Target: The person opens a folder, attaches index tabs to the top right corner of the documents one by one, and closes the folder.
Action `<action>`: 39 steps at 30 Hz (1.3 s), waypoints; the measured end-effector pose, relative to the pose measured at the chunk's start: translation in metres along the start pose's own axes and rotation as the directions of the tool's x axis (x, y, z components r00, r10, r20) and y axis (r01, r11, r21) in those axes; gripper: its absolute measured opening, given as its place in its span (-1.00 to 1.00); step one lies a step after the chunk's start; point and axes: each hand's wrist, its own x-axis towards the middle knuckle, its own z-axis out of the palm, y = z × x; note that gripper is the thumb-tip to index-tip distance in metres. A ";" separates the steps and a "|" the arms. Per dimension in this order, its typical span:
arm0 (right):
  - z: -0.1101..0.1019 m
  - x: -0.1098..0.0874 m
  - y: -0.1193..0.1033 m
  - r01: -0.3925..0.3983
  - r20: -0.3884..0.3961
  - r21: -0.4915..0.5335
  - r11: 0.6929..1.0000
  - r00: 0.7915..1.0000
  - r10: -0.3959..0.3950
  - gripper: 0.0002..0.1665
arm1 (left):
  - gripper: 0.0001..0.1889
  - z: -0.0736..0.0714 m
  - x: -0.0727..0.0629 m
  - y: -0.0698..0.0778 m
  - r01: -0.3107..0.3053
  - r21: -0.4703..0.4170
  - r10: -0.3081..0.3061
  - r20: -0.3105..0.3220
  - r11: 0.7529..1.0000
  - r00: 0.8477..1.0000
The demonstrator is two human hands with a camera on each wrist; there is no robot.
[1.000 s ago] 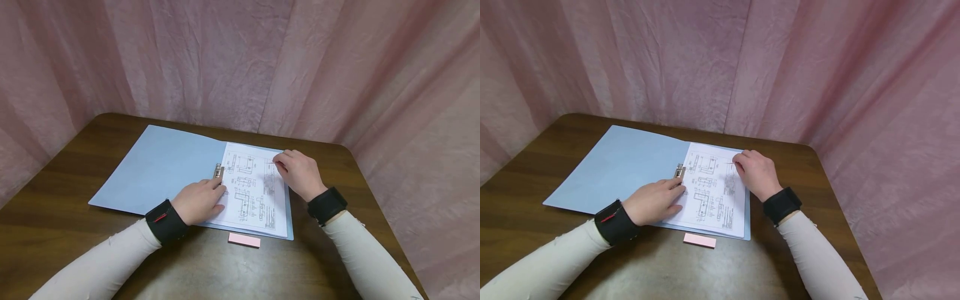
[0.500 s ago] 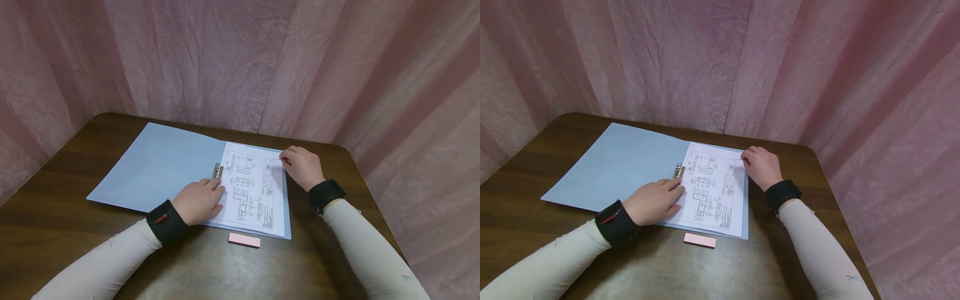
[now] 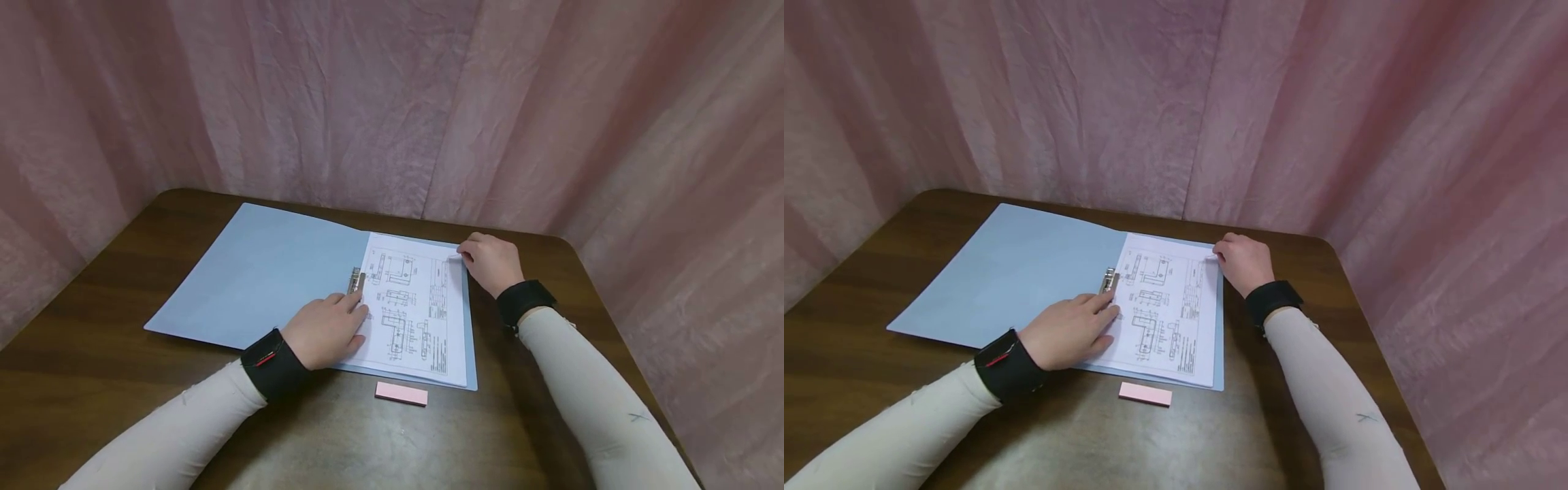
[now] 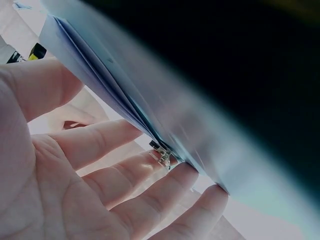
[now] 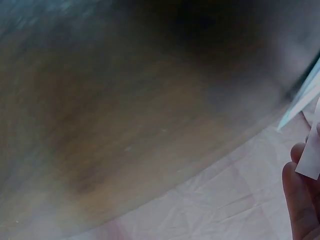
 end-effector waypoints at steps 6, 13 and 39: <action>0.004 0.002 0.003 -0.005 0.012 -0.015 1.000 1.000 0.005 -0.83 | -0.41 0.000 0.000 -0.001 -0.003 0.008 0.003 -0.008 1.000 1.000; 0.007 0.005 0.002 0.035 0.060 -0.026 0.999 0.998 -0.033 -0.80 | -0.40 0.000 0.000 -0.002 -0.001 0.011 0.001 -0.015 1.000 1.000; 0.011 0.008 0.002 0.109 0.112 -0.112 0.988 0.989 -0.096 -0.76 | -0.40 0.003 0.001 -0.002 0.002 0.020 -0.001 -0.028 1.000 1.000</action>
